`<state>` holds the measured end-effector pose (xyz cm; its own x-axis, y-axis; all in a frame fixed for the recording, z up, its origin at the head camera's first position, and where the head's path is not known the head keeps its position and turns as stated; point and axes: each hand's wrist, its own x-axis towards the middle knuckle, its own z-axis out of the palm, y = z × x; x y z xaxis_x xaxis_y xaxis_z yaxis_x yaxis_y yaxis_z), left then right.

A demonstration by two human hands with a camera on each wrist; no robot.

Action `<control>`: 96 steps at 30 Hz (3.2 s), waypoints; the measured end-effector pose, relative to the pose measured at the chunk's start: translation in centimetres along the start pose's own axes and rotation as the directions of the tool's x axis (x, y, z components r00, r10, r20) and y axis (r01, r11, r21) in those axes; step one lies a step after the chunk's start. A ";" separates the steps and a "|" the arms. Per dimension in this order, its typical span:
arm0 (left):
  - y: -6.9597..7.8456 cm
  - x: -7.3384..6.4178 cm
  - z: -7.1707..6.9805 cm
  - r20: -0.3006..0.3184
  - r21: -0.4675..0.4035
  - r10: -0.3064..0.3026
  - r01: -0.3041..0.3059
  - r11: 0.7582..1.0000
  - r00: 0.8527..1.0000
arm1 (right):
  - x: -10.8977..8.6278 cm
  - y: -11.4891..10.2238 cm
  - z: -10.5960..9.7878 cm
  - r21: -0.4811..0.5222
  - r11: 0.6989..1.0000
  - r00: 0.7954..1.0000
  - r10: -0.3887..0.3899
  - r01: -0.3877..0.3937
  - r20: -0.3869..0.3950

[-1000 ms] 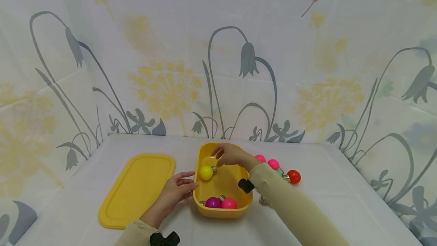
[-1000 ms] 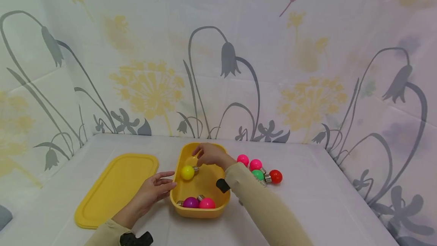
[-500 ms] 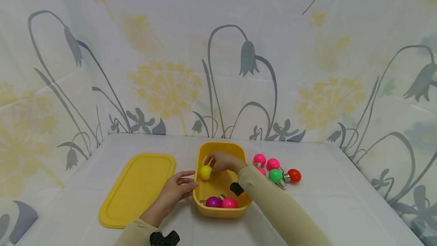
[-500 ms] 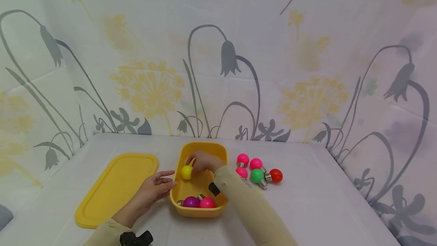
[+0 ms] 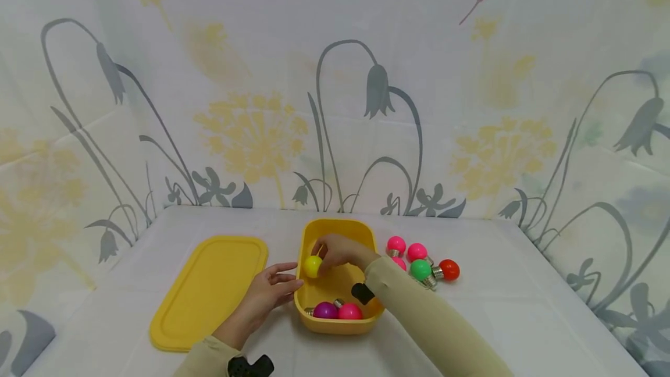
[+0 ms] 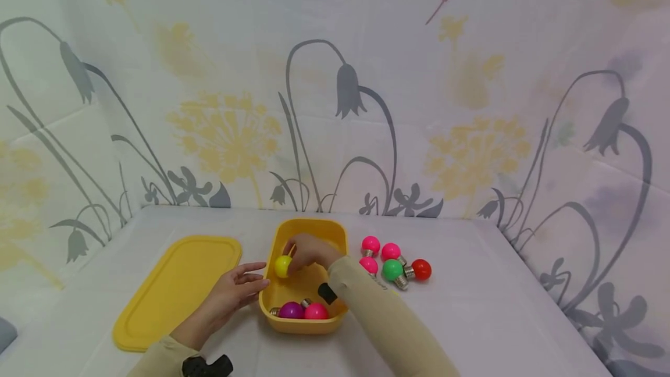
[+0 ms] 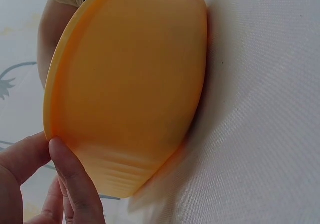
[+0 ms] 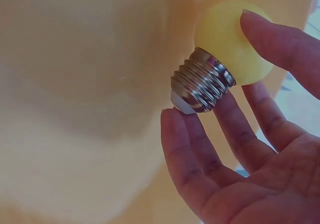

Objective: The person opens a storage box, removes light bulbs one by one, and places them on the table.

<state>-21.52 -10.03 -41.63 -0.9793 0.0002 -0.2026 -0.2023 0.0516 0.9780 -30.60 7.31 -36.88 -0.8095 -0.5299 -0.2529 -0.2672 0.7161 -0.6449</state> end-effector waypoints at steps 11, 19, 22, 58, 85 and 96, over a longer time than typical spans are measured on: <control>-0.5 -0.1 -0.1 -0.001 -0.035 0.010 -0.010 0.999 1.000 | -2.1 -0.8 -0.6 -0.021 0.999 0.998 -0.047 0.046 -0.049; -0.4 -0.2 -0.1 -0.006 -0.040 0.009 -0.009 0.999 1.000 | -5.0 -0.6 -1.5 0.057 0.991 0.987 -0.118 0.124 -0.106; -0.2 -0.3 -0.1 -0.003 -0.041 0.010 -0.010 0.999 1.000 | -5.9 -0.5 -1.8 0.096 0.986 0.983 -0.121 0.135 -0.135; 0.1 -0.4 0.1 0.001 -0.029 0.018 -0.018 0.999 1.000 | -13.1 3.6 -1.2 0.210 0.977 0.865 0.082 0.028 -0.495; 0.0 -0.2 0.1 -0.003 -0.025 0.018 -0.018 1.000 1.000 | -17.0 9.2 -2.5 0.165 0.985 0.829 0.139 -0.057 -0.541; 0.1 -0.2 0.1 -0.001 -0.036 0.016 -0.016 0.999 1.000 | -17.9 11.3 -2.6 0.179 0.974 0.813 0.218 -0.143 -0.539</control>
<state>-21.30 -9.97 -41.53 -0.9823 0.0005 -0.1872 -0.1872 0.0160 0.9822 -20.50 26.08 -37.80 -0.9987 -0.0295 0.0427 -0.0512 0.6916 -0.7205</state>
